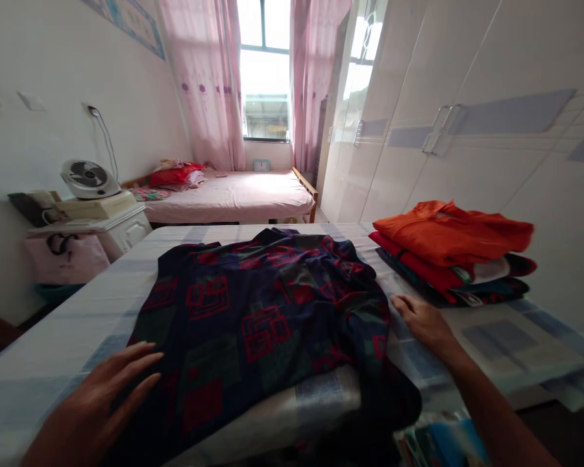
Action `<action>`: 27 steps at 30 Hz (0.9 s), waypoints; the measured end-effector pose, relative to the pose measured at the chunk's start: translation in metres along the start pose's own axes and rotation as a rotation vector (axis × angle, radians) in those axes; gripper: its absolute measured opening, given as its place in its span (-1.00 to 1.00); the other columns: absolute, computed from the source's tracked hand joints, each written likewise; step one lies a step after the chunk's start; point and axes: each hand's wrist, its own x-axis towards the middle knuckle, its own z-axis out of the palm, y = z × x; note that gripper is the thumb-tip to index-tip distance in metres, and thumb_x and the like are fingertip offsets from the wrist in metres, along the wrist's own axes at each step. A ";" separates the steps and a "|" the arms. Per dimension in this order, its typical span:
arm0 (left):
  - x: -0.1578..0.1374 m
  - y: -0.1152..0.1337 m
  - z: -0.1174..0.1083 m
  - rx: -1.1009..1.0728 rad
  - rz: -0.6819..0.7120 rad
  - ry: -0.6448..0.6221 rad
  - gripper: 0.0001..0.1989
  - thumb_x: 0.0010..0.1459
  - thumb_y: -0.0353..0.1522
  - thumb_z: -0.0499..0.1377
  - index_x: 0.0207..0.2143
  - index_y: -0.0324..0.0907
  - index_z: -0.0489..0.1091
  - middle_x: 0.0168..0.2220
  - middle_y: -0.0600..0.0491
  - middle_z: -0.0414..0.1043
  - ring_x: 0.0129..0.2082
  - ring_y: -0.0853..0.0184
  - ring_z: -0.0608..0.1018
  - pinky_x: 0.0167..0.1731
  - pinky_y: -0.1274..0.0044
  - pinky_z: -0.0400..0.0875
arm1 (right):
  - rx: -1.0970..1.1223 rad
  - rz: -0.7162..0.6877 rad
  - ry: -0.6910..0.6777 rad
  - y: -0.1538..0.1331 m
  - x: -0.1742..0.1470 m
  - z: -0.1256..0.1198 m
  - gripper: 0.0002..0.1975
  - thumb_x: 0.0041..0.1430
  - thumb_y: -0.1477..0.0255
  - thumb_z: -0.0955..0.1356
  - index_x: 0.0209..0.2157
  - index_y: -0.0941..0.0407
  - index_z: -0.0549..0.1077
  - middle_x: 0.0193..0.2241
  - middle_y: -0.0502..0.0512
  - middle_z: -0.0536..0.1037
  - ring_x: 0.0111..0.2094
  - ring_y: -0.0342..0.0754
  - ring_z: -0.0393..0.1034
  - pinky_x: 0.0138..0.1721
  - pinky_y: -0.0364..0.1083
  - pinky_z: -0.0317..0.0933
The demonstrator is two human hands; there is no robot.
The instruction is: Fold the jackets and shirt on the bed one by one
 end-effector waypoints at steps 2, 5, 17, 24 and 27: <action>0.013 -0.004 0.010 0.016 0.009 -0.049 -0.54 0.17 -0.05 -0.01 0.06 0.03 0.34 0.18 0.05 0.27 0.12 0.15 0.40 0.06 0.31 0.36 | -0.130 -0.030 -0.016 -0.003 0.014 0.011 -0.60 0.16 0.13 0.16 -0.38 0.09 0.47 -0.28 0.21 0.56 -0.21 0.09 0.45 -0.20 -0.04 0.24; 0.018 -0.015 0.030 0.090 -0.003 -0.138 -0.47 0.18 -0.05 -0.02 0.15 -0.01 0.25 0.25 0.00 0.15 0.21 0.10 0.26 0.13 0.21 0.24 | -0.186 -0.064 -0.003 -0.005 0.022 0.017 -0.69 0.14 0.20 0.18 -0.40 0.09 0.42 -0.33 0.16 0.55 -0.27 0.03 0.45 -0.27 -0.09 0.22; 0.033 -0.014 0.031 0.094 0.079 -0.155 -0.52 0.15 -0.02 0.01 0.09 0.10 0.32 0.13 0.09 0.36 0.13 0.18 0.38 0.06 0.34 0.33 | -0.249 -0.026 0.080 0.009 0.056 -0.011 -0.64 0.17 0.36 0.18 -0.08 0.19 0.42 -0.09 0.26 0.50 -0.11 0.04 0.41 -0.17 -0.10 0.19; 0.051 0.045 0.050 0.128 0.171 -0.189 -0.45 0.18 -0.07 0.03 0.21 0.11 0.12 0.29 0.01 0.06 0.24 0.07 0.21 0.09 0.15 0.26 | -0.335 0.027 -0.047 -0.030 0.118 0.017 -0.51 0.18 0.13 0.17 -0.08 0.18 0.46 -0.07 0.30 0.51 -0.07 0.10 0.42 -0.17 -0.04 0.26; 0.047 0.051 0.057 0.165 0.174 -0.231 -0.43 0.19 -0.09 0.02 0.24 0.10 0.05 0.27 0.01 0.08 0.23 0.10 0.22 0.10 0.16 0.25 | -0.372 0.039 -0.090 -0.032 0.132 0.027 -0.59 0.03 0.16 0.32 -0.18 0.15 0.52 -0.15 0.24 0.56 -0.12 0.08 0.45 -0.21 -0.08 0.28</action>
